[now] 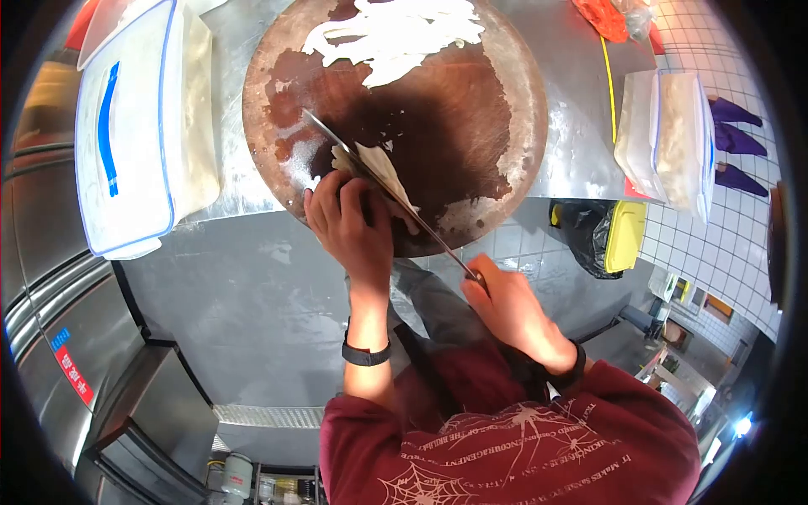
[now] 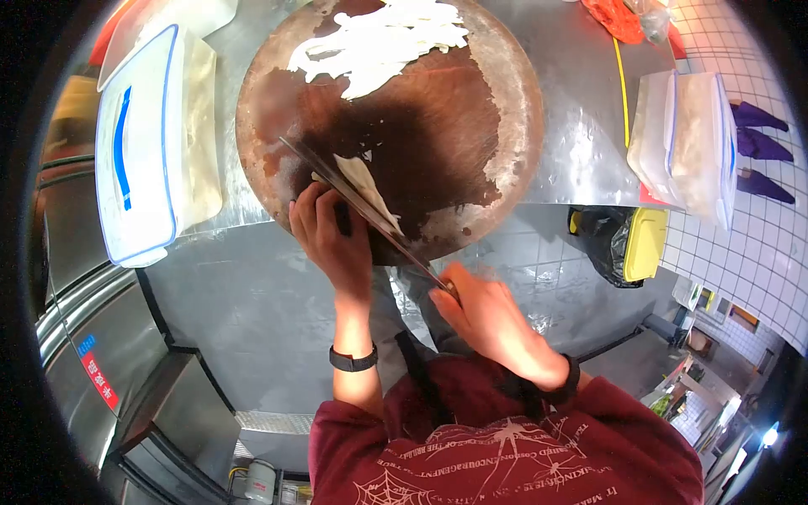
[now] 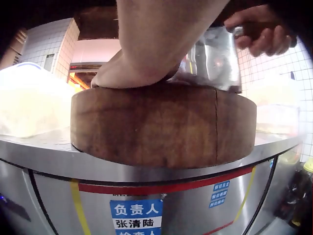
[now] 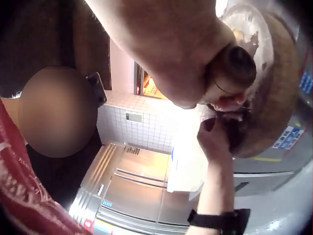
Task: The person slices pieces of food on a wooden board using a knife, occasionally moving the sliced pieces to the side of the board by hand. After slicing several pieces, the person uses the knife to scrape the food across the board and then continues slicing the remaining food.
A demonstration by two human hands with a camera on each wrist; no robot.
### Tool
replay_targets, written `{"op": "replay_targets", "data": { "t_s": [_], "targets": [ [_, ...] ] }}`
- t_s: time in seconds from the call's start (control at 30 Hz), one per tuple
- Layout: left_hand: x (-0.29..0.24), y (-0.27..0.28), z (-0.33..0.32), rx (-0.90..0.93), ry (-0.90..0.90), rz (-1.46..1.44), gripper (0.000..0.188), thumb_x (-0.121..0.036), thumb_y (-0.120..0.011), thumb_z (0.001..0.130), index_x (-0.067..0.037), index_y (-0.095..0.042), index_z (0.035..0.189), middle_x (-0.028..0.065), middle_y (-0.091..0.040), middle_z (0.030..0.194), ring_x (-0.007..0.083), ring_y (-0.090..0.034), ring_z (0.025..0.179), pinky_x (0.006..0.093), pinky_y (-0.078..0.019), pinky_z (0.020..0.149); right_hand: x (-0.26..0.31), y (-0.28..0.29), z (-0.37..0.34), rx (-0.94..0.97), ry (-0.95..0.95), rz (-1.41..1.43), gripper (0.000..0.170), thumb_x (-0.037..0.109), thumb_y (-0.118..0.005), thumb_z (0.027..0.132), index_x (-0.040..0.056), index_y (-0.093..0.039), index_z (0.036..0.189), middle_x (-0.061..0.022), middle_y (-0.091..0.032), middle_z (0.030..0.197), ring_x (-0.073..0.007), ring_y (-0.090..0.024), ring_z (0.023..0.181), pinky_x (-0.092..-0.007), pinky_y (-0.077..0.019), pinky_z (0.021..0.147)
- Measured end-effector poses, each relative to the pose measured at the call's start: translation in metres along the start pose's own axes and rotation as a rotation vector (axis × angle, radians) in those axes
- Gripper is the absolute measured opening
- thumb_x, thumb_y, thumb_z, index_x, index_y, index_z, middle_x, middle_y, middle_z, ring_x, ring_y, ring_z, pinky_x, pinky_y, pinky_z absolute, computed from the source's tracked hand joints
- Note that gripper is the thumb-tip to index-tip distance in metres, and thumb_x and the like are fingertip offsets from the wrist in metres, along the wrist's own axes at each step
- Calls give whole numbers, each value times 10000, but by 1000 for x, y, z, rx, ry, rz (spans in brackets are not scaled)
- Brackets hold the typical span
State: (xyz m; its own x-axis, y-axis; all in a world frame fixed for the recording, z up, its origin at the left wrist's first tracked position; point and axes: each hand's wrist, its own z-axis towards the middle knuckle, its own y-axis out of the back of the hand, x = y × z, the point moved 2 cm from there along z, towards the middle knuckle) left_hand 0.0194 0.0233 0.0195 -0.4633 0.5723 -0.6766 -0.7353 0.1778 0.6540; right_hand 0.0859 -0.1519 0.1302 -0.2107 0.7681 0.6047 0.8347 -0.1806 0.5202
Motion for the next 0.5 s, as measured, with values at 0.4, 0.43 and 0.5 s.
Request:
{"op": "replay_targets", "data": {
  "t_s": [0.4,0.43,0.5],
  "targets": [
    [3,11,2,-30,69,-153,187,-22,-674,794,-35,-602,967,135,-608,1118,353,-544,1099,457,-392,1008,-65,14,-65,-10,30,-6,185,204,-575,964,35,-513,1004,-210,-595,699,-457,-612,711,-495,-464,614],
    [5,16,3,-42,73,-164,182,-11,-668,799,-34,-599,966,139,-606,1106,349,-546,1086,442,-400,986,-67,17,-67,2,28,-13,183,209,-571,968,40,-515,1010,-212,-587,695,-458,-609,709,-497,-461,613],
    [11,25,10,-51,69,-145,176,17,-656,803,-32,-589,958,145,-606,1111,343,-550,1089,425,-409,978,-74,20,-70,-7,48,-10,180,217,-560,976,44,-522,1009,-204,-565,670,-442,-606,672,-477,-455,594]
  ]
}}
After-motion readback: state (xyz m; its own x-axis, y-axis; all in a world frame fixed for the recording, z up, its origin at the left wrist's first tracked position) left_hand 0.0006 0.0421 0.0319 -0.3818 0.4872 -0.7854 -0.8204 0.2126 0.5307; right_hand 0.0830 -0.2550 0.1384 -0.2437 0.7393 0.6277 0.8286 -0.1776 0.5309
